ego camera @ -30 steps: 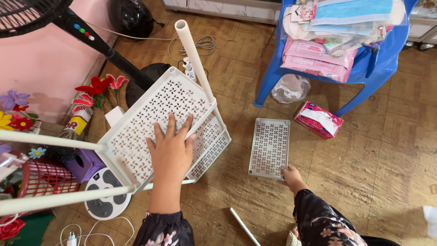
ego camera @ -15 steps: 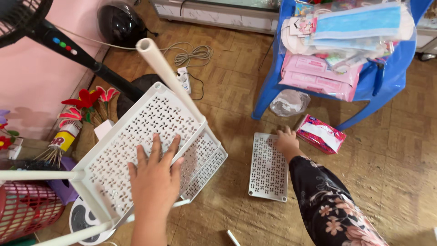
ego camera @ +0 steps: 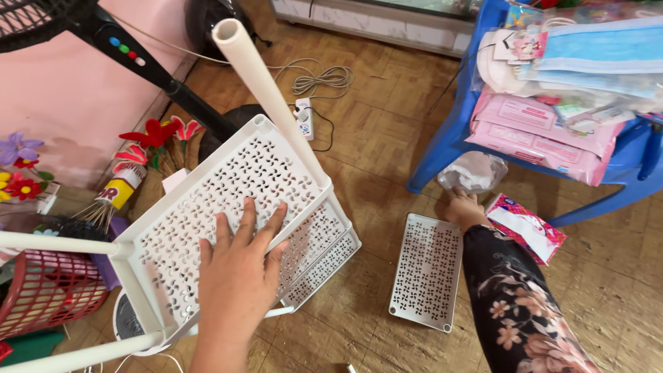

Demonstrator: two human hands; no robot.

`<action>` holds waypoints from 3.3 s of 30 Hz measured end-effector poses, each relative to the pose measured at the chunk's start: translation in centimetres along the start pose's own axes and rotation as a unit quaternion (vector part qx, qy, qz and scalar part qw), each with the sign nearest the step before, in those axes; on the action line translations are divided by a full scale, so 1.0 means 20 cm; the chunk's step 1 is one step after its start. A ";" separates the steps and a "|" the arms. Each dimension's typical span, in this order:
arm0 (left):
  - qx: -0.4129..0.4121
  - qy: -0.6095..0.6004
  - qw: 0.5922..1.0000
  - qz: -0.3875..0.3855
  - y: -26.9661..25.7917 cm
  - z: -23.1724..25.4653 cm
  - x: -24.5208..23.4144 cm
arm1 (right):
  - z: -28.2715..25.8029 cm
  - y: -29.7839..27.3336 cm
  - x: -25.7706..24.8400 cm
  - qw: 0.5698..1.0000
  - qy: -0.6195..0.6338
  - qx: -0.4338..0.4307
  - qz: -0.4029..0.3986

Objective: The person disassembles a white plastic three-tier storage shelf by removing the perforated trays and detaching the vertical support poles. The components are then laid out on the floor.

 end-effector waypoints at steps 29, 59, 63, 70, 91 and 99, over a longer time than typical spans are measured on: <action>-0.024 -0.010 0.999 -0.019 0.00 0.03 -0.02 | 0.03 0.03 0.10 0.993 -0.118 -0.008 -0.015; -0.271 -0.636 0.694 -0.199 -0.52 0.61 1.51 | -0.49 -1.88 0.24 0.863 -0.111 -0.491 0.041; -0.305 -0.705 0.578 -0.276 -0.62 0.64 1.95 | -0.42 -2.00 0.29 0.850 -0.076 -0.515 -0.080; -0.228 -0.760 0.547 -0.265 -0.55 0.52 1.85 | -0.28 -1.63 -0.16 0.905 0.213 -0.280 0.239; 0.034 -0.672 0.739 -0.047 -0.44 0.77 1.18 | -0.33 -1.42 0.17 0.977 -0.038 -0.186 -0.096; -0.065 -0.507 0.859 -0.015 -0.35 0.62 1.45 | -0.28 -1.55 -0.18 0.947 -0.078 -0.308 -0.051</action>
Point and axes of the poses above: each hand's wrist, its own y-axis towards the middle knuckle, its own x-axis out of the palm, z = x × y, the point moved 5 cm from there along y, towards the middle knuckle, and after that the axes turned 2 degrees about y, right-handed, at the moved point
